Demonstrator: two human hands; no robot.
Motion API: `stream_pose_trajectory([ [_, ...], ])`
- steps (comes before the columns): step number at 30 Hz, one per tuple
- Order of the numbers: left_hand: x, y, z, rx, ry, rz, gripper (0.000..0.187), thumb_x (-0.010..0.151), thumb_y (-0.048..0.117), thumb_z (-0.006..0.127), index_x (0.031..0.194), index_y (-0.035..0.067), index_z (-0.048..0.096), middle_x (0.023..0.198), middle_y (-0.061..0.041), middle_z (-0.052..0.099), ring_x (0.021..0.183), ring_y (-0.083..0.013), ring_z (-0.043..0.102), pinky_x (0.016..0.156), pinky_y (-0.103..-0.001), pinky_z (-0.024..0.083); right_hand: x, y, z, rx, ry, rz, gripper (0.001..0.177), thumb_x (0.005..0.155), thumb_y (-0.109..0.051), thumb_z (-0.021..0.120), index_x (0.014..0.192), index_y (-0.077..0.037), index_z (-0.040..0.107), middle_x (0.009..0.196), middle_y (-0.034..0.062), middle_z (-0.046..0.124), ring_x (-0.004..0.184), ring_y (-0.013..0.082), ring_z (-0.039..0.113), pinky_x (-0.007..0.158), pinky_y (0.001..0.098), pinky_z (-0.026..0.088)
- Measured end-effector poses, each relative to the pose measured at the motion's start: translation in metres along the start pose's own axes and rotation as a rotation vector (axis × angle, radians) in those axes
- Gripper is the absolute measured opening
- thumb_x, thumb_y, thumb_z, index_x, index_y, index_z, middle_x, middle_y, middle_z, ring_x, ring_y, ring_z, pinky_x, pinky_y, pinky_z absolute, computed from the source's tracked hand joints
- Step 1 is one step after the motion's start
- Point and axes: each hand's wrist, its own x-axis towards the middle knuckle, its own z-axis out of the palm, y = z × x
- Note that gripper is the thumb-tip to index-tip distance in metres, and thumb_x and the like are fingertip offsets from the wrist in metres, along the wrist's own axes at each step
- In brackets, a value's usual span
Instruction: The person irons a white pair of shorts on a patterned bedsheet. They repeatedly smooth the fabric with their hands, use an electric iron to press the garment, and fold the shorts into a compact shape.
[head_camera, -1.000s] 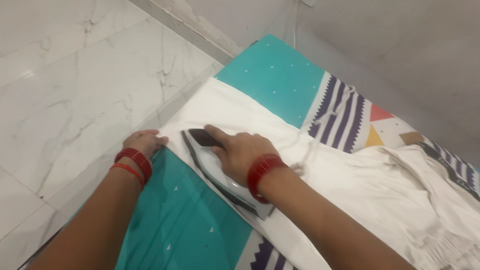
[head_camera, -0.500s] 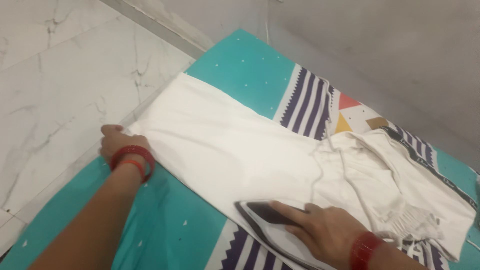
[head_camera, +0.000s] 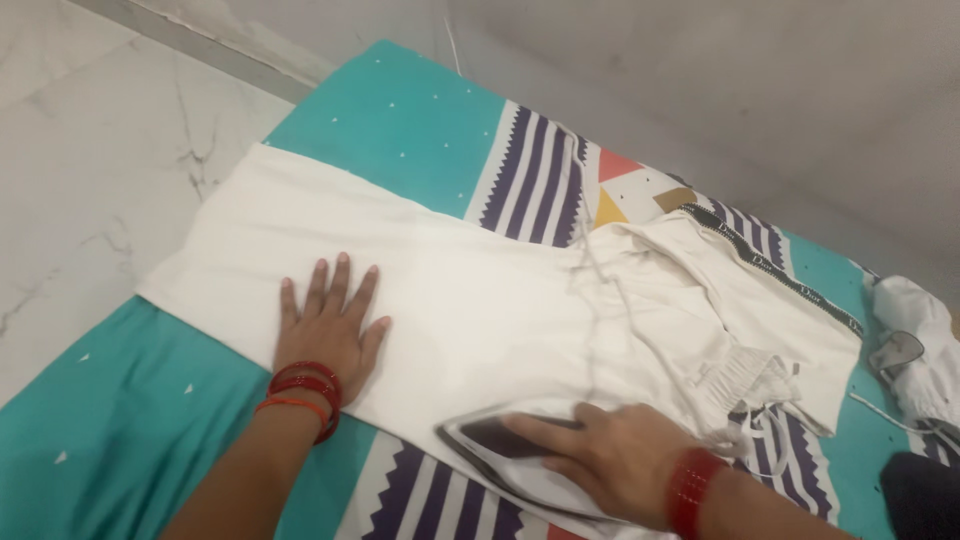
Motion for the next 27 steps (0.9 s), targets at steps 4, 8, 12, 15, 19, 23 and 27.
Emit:
stream_pose_trajectory([
  [4, -0.002, 0.0, 0.005, 0.032, 0.047, 0.007, 0.071, 0.097, 0.055, 0.024, 0.163, 0.03, 0.017, 0.171, -0.009, 0.011, 0.151, -0.0293, 0.009, 0.119, -0.056, 0.004, -0.019, 0.049, 0.021, -0.013, 0.016, 0.118, 0.061, 0.097, -0.058, 0.041, 0.157, -0.064, 0.03, 0.11, 0.0098, 0.066, 0.073, 0.0264, 0.073, 0.071, 0.0413, 0.061],
  [8, -0.001, 0.001, 0.008, 0.039, 0.017, -0.01, 0.07, 0.096, 0.054, 0.025, 0.162, 0.03, 0.016, 0.169, -0.008, 0.01, 0.154, -0.0299, 0.009, 0.12, -0.056, 0.004, -0.009, 0.042, 0.022, -0.026, 0.091, 0.365, 0.063, 0.095, -0.06, 0.038, 0.157, -0.062, 0.024, 0.108, 0.0092, 0.066, 0.074, 0.0283, 0.073, 0.071, 0.0412, 0.062],
  [12, 0.001, 0.01, 0.014, 0.082, 0.013, -0.068, 0.069, 0.097, 0.053, 0.026, 0.159, 0.024, 0.015, 0.166, -0.009, 0.01, 0.152, -0.0303, 0.008, 0.118, -0.06, 0.002, 0.017, 0.024, 0.001, 0.056, 0.267, 0.375, 0.061, 0.097, -0.055, 0.04, 0.157, -0.057, 0.03, 0.106, 0.0129, 0.067, 0.074, 0.0332, 0.071, 0.067, 0.0455, 0.06],
  [15, 0.002, 0.038, 0.015, 0.09, -0.042, -0.192, 0.076, 0.097, 0.055, 0.027, 0.159, 0.014, 0.011, 0.166, -0.013, 0.008, 0.152, -0.0322, 0.005, 0.116, -0.063, 0.0, 0.039, 0.016, -0.014, 0.09, 0.356, 0.361, 0.055, 0.1, -0.051, 0.04, 0.154, -0.049, 0.033, 0.098, 0.0132, 0.07, 0.076, 0.0338, 0.071, 0.069, 0.0461, 0.058],
  [19, -0.016, 0.103, 0.003, 0.012, -0.127, -0.194, 0.085, 0.098, 0.058, 0.028, 0.16, 0.002, 0.007, 0.168, -0.017, 0.006, 0.155, -0.0299, 0.002, 0.117, -0.065, -0.001, 0.035, 0.022, -0.006, 0.056, 0.419, 0.296, 0.055, 0.1, -0.049, 0.041, 0.154, -0.046, 0.033, 0.093, 0.016, 0.071, 0.077, 0.0361, 0.07, 0.073, 0.0484, 0.056],
  [23, -0.044, 0.147, -0.007, -0.136, -0.234, 0.146, 0.088, 0.094, 0.058, 0.029, 0.161, 0.008, 0.003, 0.17, -0.017, 0.001, 0.156, -0.0317, -0.002, 0.116, -0.068, -0.003, 0.008, 0.039, 0.004, 0.067, 0.3, 0.4, 0.059, 0.1, -0.05, 0.04, 0.156, -0.046, 0.025, 0.095, 0.0167, 0.071, 0.082, 0.036, 0.072, 0.074, 0.0478, 0.059],
  [27, -0.061, 0.151, 0.008, -0.274, 0.361, 0.413, 0.072, 0.095, 0.053, 0.028, 0.155, 0.013, 0.017, 0.157, -0.02, 0.017, 0.147, -0.0335, 0.01, 0.118, -0.065, 0.004, -0.001, 0.035, 0.002, 0.11, 0.195, 0.557, 0.058, 0.101, -0.05, 0.038, 0.157, -0.049, 0.022, 0.101, 0.0168, 0.07, 0.087, 0.0371, 0.073, 0.078, 0.0483, 0.061],
])
